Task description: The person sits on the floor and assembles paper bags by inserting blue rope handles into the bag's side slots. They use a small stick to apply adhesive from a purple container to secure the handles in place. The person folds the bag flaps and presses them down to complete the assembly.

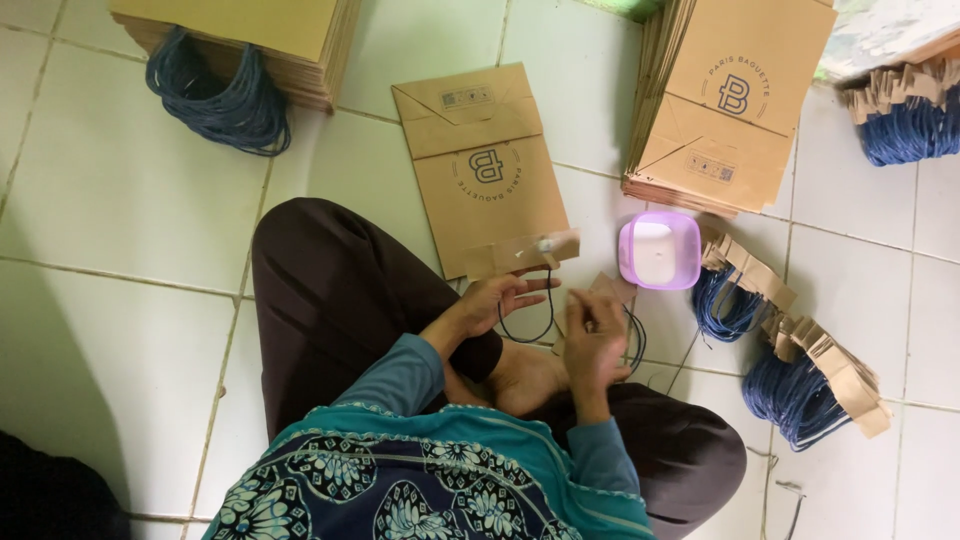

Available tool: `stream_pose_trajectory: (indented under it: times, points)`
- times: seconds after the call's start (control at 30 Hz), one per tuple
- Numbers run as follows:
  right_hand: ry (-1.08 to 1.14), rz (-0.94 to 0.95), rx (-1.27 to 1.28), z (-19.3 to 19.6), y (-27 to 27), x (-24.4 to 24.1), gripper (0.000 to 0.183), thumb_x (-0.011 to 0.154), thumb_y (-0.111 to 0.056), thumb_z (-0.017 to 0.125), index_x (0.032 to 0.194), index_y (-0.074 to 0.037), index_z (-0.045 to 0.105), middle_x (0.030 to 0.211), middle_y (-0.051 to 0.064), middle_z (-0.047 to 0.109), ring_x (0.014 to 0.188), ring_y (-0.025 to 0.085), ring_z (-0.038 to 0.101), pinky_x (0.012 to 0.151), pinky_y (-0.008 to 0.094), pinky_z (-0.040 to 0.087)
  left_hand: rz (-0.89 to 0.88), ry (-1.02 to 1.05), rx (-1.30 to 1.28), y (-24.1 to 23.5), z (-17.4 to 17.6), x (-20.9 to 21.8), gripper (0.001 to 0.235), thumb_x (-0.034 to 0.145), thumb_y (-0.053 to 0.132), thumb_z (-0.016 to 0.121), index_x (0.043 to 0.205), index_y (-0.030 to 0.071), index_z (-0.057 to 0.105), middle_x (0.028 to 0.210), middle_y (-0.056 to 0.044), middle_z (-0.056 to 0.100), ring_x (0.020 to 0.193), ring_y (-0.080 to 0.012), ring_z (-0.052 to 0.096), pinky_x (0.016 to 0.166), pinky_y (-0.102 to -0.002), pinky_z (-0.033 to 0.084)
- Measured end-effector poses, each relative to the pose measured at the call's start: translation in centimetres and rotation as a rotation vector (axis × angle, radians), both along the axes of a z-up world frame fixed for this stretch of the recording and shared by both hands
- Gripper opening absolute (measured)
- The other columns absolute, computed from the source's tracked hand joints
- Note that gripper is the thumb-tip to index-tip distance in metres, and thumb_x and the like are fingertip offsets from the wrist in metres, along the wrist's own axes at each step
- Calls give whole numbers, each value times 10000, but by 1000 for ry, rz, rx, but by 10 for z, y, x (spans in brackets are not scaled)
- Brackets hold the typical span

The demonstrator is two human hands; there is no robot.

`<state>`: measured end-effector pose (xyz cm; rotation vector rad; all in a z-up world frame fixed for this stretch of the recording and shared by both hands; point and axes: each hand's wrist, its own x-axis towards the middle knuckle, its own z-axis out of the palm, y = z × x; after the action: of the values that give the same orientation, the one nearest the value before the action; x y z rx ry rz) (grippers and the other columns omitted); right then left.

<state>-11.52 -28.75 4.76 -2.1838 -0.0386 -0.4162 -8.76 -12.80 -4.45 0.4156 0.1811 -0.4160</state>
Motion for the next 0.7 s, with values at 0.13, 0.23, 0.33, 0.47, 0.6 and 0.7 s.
stream_pose_trajectory:
  times: [0.13,0.23,0.33,0.47,0.6,0.7]
  points:
    - [22,139,-52,17,33,-15,142,869,-77,806,990,-147,830,766,23,625,643,163,602,635,286,523,-25,47,45,-4,-10,1,518,929,-41,516,1436,63,520,1463,-64,555,1223,-328,637,1065,-525,513]
    - [33,174,-21,18,34,-13,143,899,-80,796,1022,-143,829,787,10,631,656,147,604,650,275,515,17,-1,108,3,19,-4,582,928,-20,505,1500,68,452,1434,-8,553,1179,-267,648,1013,-420,543]
    - [252,-87,-247,4,9,-1,122,984,-294,740,1096,-271,783,821,-30,653,745,102,633,850,300,482,6,-7,53,4,18,-2,573,940,-31,477,1497,103,464,1460,-22,558,1217,-331,629,1075,-519,497]
    - [-104,-106,-104,5,-9,6,115,908,-55,794,1018,-83,813,794,67,625,642,170,615,644,308,514,-16,-34,67,8,34,-4,585,945,-26,463,1521,71,431,1501,-70,521,1267,-344,591,1082,-503,467]
    - [-38,-168,-361,-40,5,-6,111,923,-237,788,1029,-260,814,812,-82,619,661,25,626,675,160,483,-32,-41,80,1,2,0,593,950,-25,463,1533,66,406,1518,-80,505,1254,-337,606,1074,-488,475]
    - [-109,110,-173,13,40,-20,172,881,-57,785,1020,-148,829,781,-17,622,639,156,618,663,263,531,-22,1,114,5,32,-7,569,955,-9,477,1519,-14,403,1484,-60,488,1217,-280,621,1065,-423,498]
